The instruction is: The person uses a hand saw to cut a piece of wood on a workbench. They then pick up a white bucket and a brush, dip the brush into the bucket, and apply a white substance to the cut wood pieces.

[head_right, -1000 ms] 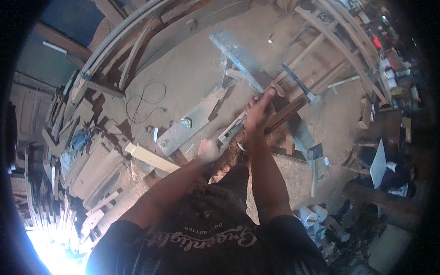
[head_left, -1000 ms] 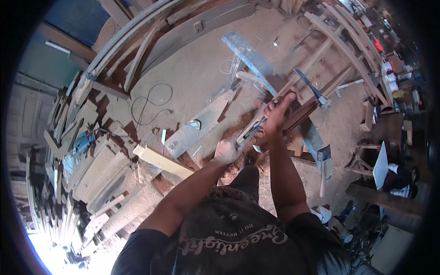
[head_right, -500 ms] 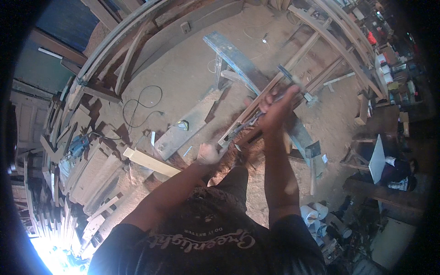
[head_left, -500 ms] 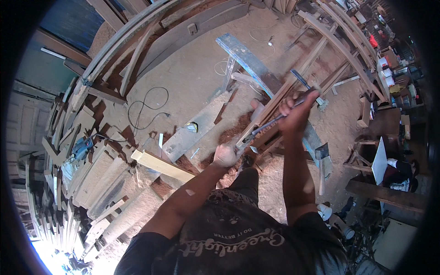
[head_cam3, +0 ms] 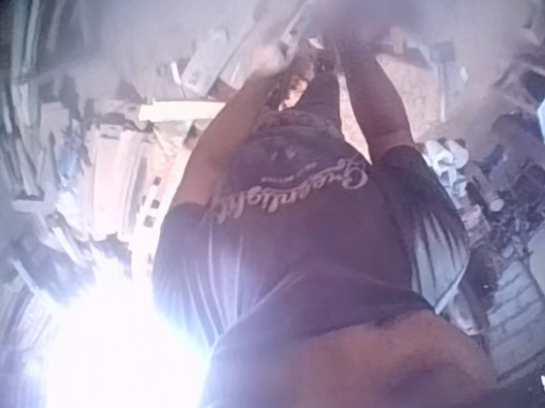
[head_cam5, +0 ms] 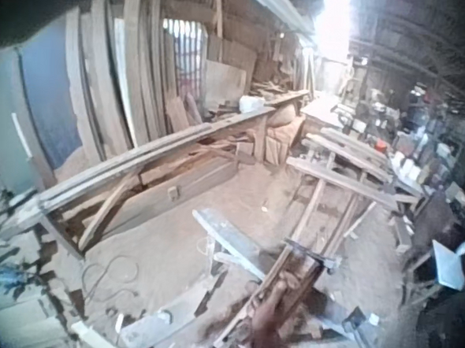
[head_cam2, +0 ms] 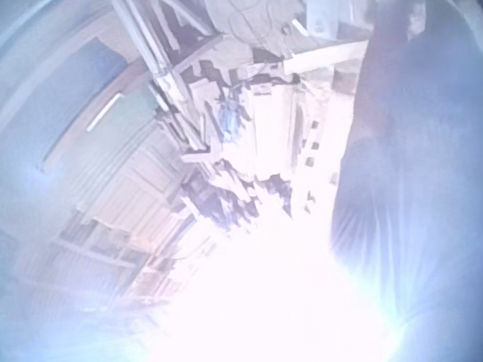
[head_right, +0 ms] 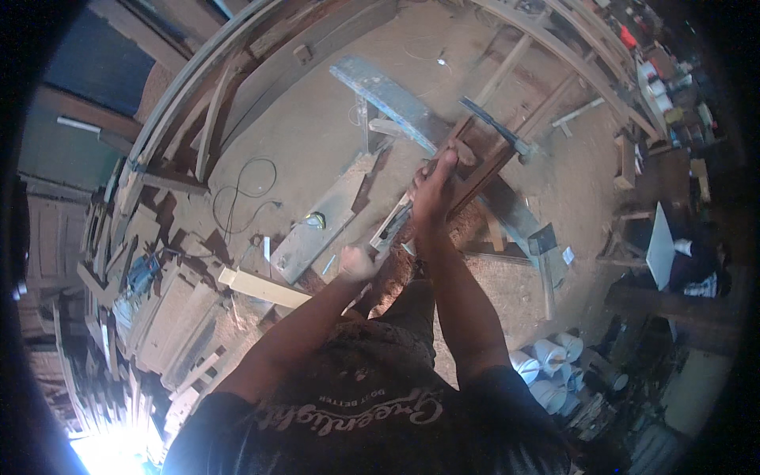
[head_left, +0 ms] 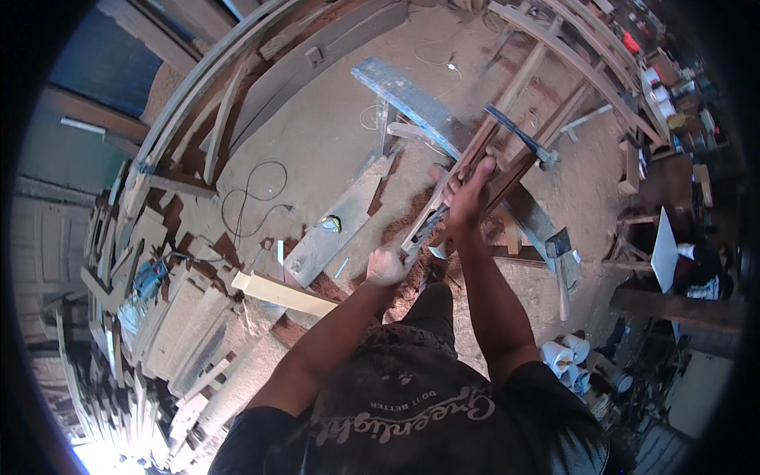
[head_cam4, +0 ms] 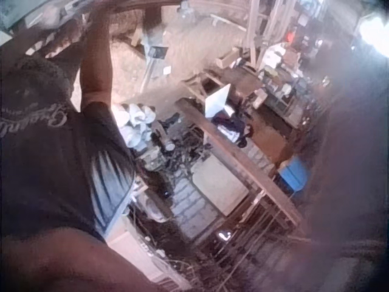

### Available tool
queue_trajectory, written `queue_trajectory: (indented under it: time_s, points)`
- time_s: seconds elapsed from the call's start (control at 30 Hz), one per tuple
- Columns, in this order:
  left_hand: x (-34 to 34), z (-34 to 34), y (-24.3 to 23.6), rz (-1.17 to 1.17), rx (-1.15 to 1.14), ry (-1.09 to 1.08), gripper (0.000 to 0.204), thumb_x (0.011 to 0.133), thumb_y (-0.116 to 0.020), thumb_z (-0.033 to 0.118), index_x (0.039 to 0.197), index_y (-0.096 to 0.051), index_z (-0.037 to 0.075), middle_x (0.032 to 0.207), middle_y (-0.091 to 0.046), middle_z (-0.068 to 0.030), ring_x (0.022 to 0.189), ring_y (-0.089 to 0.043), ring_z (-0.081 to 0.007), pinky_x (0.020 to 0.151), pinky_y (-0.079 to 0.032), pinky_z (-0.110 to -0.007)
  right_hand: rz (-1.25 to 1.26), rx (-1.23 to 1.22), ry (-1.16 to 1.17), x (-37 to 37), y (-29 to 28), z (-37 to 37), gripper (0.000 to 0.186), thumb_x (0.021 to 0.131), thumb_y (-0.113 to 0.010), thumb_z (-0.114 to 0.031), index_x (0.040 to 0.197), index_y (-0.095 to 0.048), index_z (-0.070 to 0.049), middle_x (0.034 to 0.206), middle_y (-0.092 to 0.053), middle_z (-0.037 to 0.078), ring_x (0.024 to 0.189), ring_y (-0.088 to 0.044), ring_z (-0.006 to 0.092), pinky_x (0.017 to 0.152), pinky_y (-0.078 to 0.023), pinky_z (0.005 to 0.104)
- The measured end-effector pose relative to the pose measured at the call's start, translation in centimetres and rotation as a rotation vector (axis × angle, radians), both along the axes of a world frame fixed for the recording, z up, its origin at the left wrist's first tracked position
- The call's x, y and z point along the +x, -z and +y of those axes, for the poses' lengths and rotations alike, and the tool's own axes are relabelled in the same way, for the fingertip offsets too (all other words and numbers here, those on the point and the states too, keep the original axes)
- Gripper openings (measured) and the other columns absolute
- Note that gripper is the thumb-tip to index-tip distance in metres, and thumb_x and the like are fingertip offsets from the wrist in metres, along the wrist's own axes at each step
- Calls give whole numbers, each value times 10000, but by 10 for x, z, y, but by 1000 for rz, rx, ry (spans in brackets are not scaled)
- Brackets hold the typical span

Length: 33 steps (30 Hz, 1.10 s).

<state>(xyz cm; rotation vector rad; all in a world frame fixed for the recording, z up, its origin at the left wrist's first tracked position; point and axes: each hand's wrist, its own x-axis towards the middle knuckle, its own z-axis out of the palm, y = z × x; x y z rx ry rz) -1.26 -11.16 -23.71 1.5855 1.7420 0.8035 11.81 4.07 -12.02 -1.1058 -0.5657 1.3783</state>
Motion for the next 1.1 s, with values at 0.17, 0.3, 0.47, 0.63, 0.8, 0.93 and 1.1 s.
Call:
queue_trajectory:
  time_s: [0.17,0.3,0.47,0.63,0.8,0.93,1.1]
  points:
    - [-4,-5,-5,79,-62,21,605,902,-742,346,1450,-589,140,1040,-760,-231,885,-762,-409,774,-622,-517,-70,11,137,-10,18,11,671,998,-477,-774,819,-460,-127,597,-500,12,420,-371,88,391,-299,258]
    - [-4,4,-2,38,3,1,587,905,-728,349,1440,-603,142,1040,-753,-247,899,-760,-413,783,-620,-526,-151,-180,77,-13,5,25,660,975,-484,-802,813,-466,-162,579,-467,-20,409,-346,74,393,-322,246]
    - [0,-6,1,101,-22,-34,503,898,-752,350,1361,-671,172,997,-762,-210,871,-758,-411,737,-620,-511,390,-145,-60,45,-63,44,711,946,-483,-840,812,-497,-142,609,-403,-29,439,-371,103,408,-319,280]
    - [-1,3,3,68,49,-38,501,888,-767,369,1344,-677,183,977,-766,-189,858,-756,-404,729,-618,-509,104,93,-44,18,-52,19,683,972,-482,-807,794,-473,-147,649,-423,-20,493,-377,125,435,-285,284]
    - [-3,-1,7,12,-34,-62,501,856,-800,443,1237,-711,131,814,-735,-193,738,-741,-402,661,-596,-519,-259,566,-83,-5,18,-38,677,979,-509,-777,838,-509,-114,729,-475,-10,575,-444,113,456,-302,276]
    - [-4,3,10,195,-189,-13,592,892,-755,393,1433,-609,201,931,-758,-218,796,-752,-425,706,-611,-535,86,249,13,0,-19,-31,667,989,-518,-755,862,-519,-100,754,-507,-1,590,-460,110,463,-314,266]
    - [-3,3,5,53,17,-25,556,893,-756,470,1339,-671,149,876,-756,-218,809,-749,-428,728,-608,-526,2,-65,26,-9,14,14,697,980,-426,-822,845,-449,-138,623,-500,16,443,-356,74,403,-291,240]
